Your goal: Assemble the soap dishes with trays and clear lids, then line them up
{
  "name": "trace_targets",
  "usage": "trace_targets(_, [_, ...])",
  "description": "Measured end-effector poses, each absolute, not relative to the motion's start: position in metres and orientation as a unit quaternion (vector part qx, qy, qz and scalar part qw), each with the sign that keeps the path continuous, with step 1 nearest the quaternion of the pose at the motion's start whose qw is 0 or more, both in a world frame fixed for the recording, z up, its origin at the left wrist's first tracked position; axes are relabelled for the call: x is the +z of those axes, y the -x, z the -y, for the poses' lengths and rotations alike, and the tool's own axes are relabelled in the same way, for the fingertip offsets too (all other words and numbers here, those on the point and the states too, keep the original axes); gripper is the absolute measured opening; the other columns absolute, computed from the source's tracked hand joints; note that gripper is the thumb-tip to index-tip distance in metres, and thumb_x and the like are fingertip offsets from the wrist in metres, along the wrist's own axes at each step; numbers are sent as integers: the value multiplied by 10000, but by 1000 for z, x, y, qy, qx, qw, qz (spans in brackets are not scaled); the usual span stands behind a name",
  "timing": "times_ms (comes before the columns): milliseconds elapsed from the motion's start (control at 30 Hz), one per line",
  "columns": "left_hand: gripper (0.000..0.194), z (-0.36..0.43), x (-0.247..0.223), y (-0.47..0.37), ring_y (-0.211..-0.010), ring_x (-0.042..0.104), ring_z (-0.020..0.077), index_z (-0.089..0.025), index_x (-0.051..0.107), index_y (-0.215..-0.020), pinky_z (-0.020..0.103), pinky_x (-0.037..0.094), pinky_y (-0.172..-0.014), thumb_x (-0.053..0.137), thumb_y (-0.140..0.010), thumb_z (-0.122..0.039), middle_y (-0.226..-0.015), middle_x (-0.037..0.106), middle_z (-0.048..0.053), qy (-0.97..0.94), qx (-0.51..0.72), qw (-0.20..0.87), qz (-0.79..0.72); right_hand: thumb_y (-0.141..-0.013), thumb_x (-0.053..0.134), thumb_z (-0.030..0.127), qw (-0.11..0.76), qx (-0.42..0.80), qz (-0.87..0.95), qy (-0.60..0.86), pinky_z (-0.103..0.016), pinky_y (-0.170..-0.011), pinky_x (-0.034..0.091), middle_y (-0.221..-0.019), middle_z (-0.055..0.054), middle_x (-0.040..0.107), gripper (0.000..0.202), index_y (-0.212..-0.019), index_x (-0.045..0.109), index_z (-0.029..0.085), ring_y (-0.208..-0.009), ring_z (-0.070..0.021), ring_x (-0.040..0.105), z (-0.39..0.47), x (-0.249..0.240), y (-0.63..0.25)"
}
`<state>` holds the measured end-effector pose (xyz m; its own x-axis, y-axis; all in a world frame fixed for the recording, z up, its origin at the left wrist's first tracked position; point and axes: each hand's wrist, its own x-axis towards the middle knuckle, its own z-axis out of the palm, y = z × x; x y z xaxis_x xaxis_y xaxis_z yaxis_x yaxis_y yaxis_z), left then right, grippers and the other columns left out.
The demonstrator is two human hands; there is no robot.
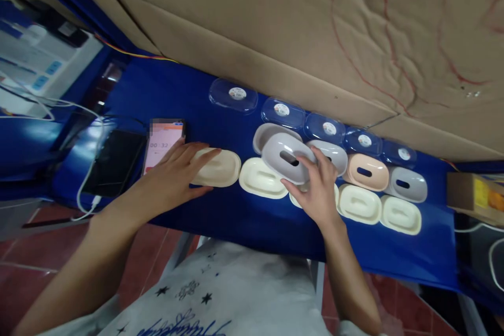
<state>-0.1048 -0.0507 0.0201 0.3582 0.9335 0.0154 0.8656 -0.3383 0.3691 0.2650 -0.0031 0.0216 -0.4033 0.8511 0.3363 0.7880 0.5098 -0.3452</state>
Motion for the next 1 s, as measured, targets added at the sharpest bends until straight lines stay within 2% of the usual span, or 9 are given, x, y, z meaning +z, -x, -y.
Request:
trace_targets(167, [776,67,29,106,-1360,567,454,-205,445,-1607,698,500,-1147,768,-918,-353,-1463,581,204,-806,92,148,-565,-980,717,582,219,66,841,490,-605,-1195,422,-1598,-182,500,579,-1456,570,285,-1480,-414,519,-3,17,-267])
trace_targets(300, [726,101,36,99,-1325,593,445,-237,408,-1620,712,502,-1125,691,-987,-452,-1428,593,194,-795,90,143,-583,-997,683,594,208,93,847,480,-606,-1212,400,-1632,-189,474,605,-1497,540,286,-1518,-412,479,-14,19,-268])
trace_targets(433, [722,127,34,56,-1368,581,400,-242,364,-1641,675,481,-1168,666,-1031,-483,-1475,583,184,-817,102,196,-532,-1010,645,615,205,127,848,472,-608,-1223,389,-1668,-185,443,646,-1547,495,288,-1551,-405,441,-18,14,-271])
trace_targets(500, [747,132,26,23,-1421,547,390,-217,361,-1642,626,492,-1169,682,-1030,-500,-1555,536,205,-839,109,225,-483,-1015,638,613,214,129,847,469,-602,-1218,395,-1672,-190,440,642,-1545,496,277,-1556,-402,437,-17,10,-270])
trace_targets(533, [753,133,21,7,-1447,527,399,-226,356,-1648,640,478,-1171,681,-1033,-512,-1582,526,208,-852,114,220,-460,-1014,643,610,219,128,846,468,-599,-1215,399,-1671,-190,443,643,-1542,496,275,-1555,-399,439,-16,9,-270])
trace_targets(667, [870,130,0,-32,-1450,531,395,-241,344,-1679,593,499,-1136,732,-984,-594,-1605,530,205,-885,118,229,-387,-992,699,583,242,126,846,459,-592,-1208,411,-1647,-178,477,644,-1527,501,283,-1541,-390,461,-10,8,-269])
trace_targets(833, [1006,133,-11,-23,-1463,524,410,-247,283,-1710,590,511,-1142,819,-921,-565,-1643,478,227,-870,130,254,-402,-942,780,552,268,141,845,440,-606,-1184,442,-1602,-150,523,676,-1515,497,330,-1494,-395,511,16,23,-284])
trace_targets(1000, [1106,149,-11,6,-1509,489,421,-252,109,-1742,640,496,-1162,830,-935,-483,-1642,473,242,-821,170,291,-462,-870,850,553,252,198,841,435,-591,-1113,502,-1561,-150,535,786,-1534,485,342,-1430,-406,560,86,21,-307])
